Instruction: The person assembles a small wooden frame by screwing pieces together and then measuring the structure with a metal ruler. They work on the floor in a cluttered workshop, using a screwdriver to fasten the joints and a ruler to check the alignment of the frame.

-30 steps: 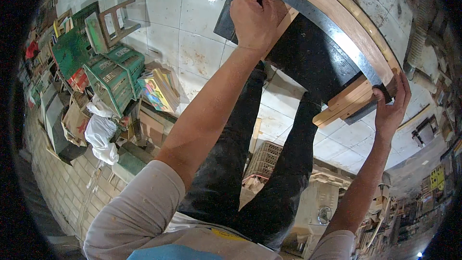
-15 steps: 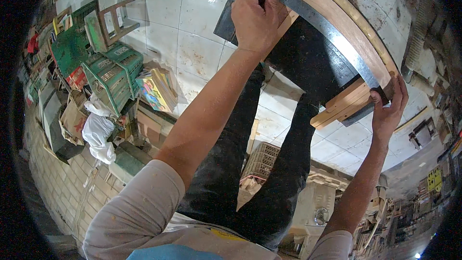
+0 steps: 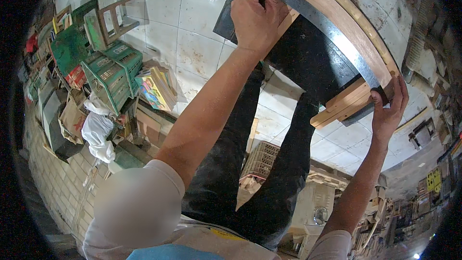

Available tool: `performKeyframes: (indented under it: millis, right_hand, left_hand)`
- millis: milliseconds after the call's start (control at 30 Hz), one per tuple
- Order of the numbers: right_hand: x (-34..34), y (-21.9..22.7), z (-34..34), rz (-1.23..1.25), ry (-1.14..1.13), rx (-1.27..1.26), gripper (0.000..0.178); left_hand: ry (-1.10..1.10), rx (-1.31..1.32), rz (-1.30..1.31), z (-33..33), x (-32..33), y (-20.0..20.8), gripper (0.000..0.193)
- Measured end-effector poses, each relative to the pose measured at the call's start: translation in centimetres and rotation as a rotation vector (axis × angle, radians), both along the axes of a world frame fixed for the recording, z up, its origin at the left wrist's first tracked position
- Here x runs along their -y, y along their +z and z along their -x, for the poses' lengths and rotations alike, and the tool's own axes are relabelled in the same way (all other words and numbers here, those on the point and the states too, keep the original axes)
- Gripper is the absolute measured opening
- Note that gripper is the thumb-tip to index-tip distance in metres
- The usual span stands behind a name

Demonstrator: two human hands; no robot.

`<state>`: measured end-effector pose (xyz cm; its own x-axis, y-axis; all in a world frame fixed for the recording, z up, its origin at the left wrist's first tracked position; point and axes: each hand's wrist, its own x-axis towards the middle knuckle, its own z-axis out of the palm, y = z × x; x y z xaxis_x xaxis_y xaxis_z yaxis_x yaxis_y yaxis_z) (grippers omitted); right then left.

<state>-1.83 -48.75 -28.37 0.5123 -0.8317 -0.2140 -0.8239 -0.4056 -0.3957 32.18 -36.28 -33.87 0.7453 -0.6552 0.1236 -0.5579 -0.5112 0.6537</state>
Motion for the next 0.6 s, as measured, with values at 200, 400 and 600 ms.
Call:
performKeyframes:
  millis: [200,400,600]
  right_hand:
    - [0.11,0.02,0.09,0.003,0.014,0.01,0.069]
    - [0.07,0.04,0.08,0.013,0.016,0.0,0.07]
    - [-0.03,0.23,-0.15,0.013,0.015,-0.019,0.071]
  left_hand:
    - [-0.001,-0.002,-0.018,0.0,0.09,0.06,0.034]
    - [0.004,0.002,0.0,0.02,0.07,0.12,0.034]
    - [0.019,-0.038,0.006,0.08,0.14,0.45,0.034]
